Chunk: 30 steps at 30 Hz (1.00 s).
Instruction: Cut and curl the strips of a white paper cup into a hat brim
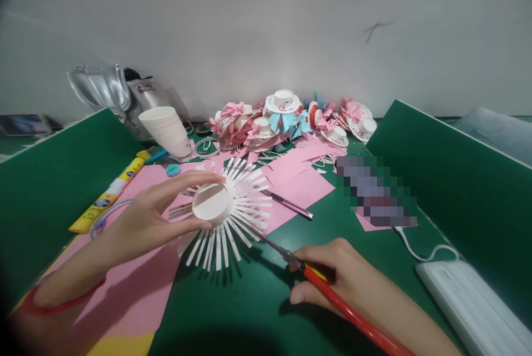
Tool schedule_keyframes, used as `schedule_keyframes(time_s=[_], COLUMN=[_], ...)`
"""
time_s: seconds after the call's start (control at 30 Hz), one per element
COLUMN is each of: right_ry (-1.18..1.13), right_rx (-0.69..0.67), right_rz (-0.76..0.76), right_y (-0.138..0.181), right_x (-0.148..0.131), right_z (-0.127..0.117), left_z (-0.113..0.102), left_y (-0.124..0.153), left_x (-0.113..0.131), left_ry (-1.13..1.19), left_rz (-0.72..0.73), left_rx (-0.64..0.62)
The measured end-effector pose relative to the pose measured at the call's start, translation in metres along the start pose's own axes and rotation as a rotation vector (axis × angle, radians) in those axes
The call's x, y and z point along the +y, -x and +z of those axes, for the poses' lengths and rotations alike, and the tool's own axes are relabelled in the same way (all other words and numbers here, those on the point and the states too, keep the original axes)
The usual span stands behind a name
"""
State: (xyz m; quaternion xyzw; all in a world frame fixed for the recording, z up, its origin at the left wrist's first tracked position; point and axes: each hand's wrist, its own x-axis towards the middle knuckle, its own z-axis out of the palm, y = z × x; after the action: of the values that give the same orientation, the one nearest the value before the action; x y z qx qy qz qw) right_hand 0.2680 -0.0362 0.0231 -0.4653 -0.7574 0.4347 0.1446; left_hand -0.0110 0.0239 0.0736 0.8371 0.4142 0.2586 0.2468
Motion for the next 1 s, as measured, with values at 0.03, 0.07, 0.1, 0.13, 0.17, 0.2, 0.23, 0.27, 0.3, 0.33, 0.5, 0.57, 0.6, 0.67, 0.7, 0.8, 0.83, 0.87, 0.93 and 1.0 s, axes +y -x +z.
schedule_keyframes(time_s=[0.03, 0.07, 0.1, 0.13, 0.17, 0.2, 0.23, 0.27, 0.3, 0.33, 0.5, 0.57, 0.6, 0.67, 0.7, 0.8, 0.83, 0.87, 0.93, 1.0], right_ry=[-0.005, -0.009, -0.010, -0.007, 0.000, 0.010, 0.021, 0.032, 0.041, 0.047, 0.025, 0.013, 0.009, 0.000, -0.002, 0.007, 0.015, 0.023, 0.033, 0.034], right_rx=[0.006, 0.012, 0.020, 0.029, 0.037, 0.042, 0.042, 0.038, 0.032, 0.024, 0.006, -0.002, -0.007, -0.019, -0.025, -0.031, -0.026, -0.019, -0.010, 0.000], right_rz=[0.000, 0.001, 0.001, 0.001, 0.001, 0.002, 0.004, 0.006, 0.006, 0.005, -0.007, -0.012, -0.012, -0.008, -0.004, -0.002, -0.007, -0.011, -0.020, -0.021], right_y=[-0.0001, -0.0002, -0.0003, -0.0003, -0.0004, -0.0005, -0.0006, -0.0006, -0.0007, -0.0009, -0.0013, -0.0012, -0.0010, -0.0007, -0.0005, -0.0002, -0.0001, 0.0001, 0.0006, 0.0012], right_x=[-0.0004, -0.0007, -0.0010, -0.0013, -0.0017, -0.0021, -0.0027, -0.0034, -0.0042, -0.0050, -0.0073, -0.0072, -0.0070, -0.0067, -0.0066, -0.0069, -0.0072, -0.0074, -0.0073, -0.0066], right_z=[-0.0001, -0.0002, -0.0003, -0.0003, -0.0003, -0.0002, -0.0002, 0.0000, 0.0001, 0.0002, 0.0008, 0.0014, 0.0018, 0.0024, 0.0026, 0.0023, 0.0019, 0.0015, 0.0009, 0.0007], left_z=[0.0002, 0.0004, 0.0006, 0.0008, 0.0010, 0.0011, 0.0012, 0.0013, 0.0014, 0.0014, 0.0016, 0.0016, 0.0015, 0.0012, 0.0010, 0.0007, 0.0007, 0.0007, 0.0009, 0.0009], left_y=[-0.0001, -0.0002, -0.0004, -0.0004, -0.0005, -0.0004, -0.0004, -0.0003, -0.0002, -0.0003, -0.0015, -0.0020, -0.0021, -0.0020, -0.0018, -0.0009, -0.0006, -0.0005, -0.0007, -0.0013], left_x=[-0.0002, -0.0004, -0.0007, -0.0009, -0.0011, -0.0013, -0.0014, -0.0016, -0.0018, -0.0019, -0.0020, -0.0017, -0.0014, -0.0011, -0.0010, -0.0013, -0.0015, -0.0016, -0.0018, -0.0018], left_ry=[-0.001, -0.003, -0.005, -0.007, -0.009, -0.010, -0.011, -0.013, -0.015, -0.018, -0.034, -0.041, -0.044, -0.045, -0.045, -0.049, -0.051, -0.053, -0.056, -0.060], left_rz=[0.001, 0.004, 0.008, 0.012, 0.017, 0.022, 0.025, 0.028, 0.029, 0.033, 0.048, 0.047, 0.046, 0.041, 0.039, 0.039, 0.043, 0.048, 0.059, 0.064], left_rx=[0.001, 0.004, 0.005, 0.004, 0.004, 0.002, 0.001, 0.001, 0.001, 0.004, 0.019, 0.022, 0.024, 0.022, 0.021, 0.015, 0.012, 0.009, 0.004, 0.003])
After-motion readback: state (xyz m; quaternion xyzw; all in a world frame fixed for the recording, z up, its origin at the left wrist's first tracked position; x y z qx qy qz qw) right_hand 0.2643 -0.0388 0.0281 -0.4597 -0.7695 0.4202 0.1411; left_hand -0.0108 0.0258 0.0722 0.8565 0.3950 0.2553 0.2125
